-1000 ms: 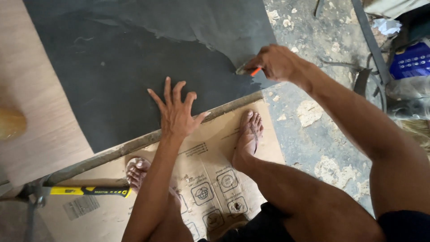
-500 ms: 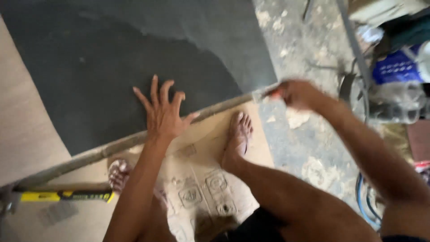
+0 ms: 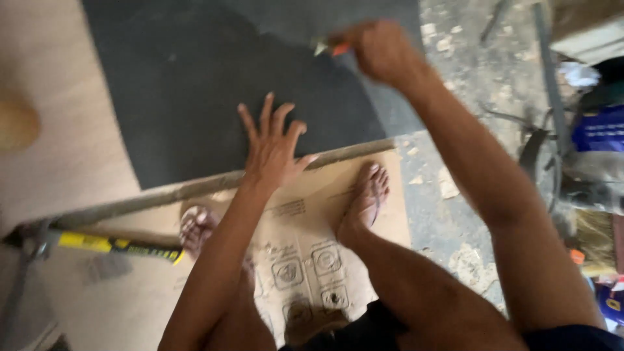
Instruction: Spreading yellow adhesive onto a black sheet using a small metal scraper on a workshop floor.
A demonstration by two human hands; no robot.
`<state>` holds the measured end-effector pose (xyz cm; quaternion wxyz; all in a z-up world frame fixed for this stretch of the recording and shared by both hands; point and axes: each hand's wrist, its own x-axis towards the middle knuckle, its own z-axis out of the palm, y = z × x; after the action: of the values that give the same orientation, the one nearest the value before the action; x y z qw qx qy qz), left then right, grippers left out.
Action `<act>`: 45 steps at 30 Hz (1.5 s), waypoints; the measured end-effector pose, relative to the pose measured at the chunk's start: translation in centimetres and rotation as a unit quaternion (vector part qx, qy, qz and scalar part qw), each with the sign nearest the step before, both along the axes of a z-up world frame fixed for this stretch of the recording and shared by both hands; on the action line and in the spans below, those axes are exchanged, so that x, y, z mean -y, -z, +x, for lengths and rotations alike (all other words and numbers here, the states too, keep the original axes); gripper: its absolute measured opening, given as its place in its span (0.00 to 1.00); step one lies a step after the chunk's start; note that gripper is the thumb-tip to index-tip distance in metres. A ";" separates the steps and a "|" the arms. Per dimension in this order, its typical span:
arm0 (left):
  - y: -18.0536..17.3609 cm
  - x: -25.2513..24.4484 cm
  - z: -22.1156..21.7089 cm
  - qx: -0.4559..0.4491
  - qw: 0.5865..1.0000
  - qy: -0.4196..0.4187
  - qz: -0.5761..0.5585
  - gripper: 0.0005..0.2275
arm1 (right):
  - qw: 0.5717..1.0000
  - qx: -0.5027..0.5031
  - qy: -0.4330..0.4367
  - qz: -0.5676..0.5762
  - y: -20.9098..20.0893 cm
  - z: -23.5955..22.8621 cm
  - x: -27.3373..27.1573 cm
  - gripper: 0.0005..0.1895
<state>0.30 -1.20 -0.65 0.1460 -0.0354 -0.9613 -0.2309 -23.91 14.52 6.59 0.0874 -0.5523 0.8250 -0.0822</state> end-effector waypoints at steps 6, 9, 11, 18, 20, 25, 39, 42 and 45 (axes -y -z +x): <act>-0.9 -0.4 -0.4 -0.006 1.000 0.006 0.020 0.25 | 0.984 -0.173 -0.047 -0.019 2.5 -1.6 1.1 0.21; -0.7 -0.3 0.1 0.004 1.000 -0.002 0.006 0.26 | 0.993 -0.107 -0.036 0.021 1.6 0.2 -0.2 0.26; -0.5 -0.7 -0.1 -0.001 1.000 -0.002 0.009 0.26 | 0.992 -0.061 0.000 0.111 1.0 0.8 -2.8 0.26; 0.3 -0.6 0.2 -0.012 1.000 0.007 0.027 0.24 | 0.966 0.104 0.120 0.206 -4.6 10.1 -8.8 0.21; 0.8 -0.6 -0.1 -0.032 0.999 -0.001 0.037 0.25 | 0.961 0.058 0.138 0.233 -1.4 10.1 -13.6 0.21; 0.9 -0.8 -0.4 -0.037 0.999 -0.002 0.023 0.25 | 0.950 0.191 0.170 0.181 0.1 8.9 -20.3 0.09; 0.6 2.8 0.6 -0.023 0.995 0.092 0.038 0.21 | 0.990 -0.109 -0.088 -0.017 5.2 -1.1 -0.6 0.32; 1.3 3.1 0.6 -0.017 0.996 0.084 0.008 0.22 | 0.992 -0.088 0.084 0.016 5.7 -3.1 -1.4 0.26; 1.4 2.5 0.6 -0.043 0.993 0.108 0.028 0.23 | 0.941 -0.292 0.166 0.028 10.6 -8.4 -3.2 0.10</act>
<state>0.87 -3.65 -2.08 0.1623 -0.1451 -0.9378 -0.2705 -32.28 17.71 -3.98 -0.1566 -0.4045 0.8963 0.0926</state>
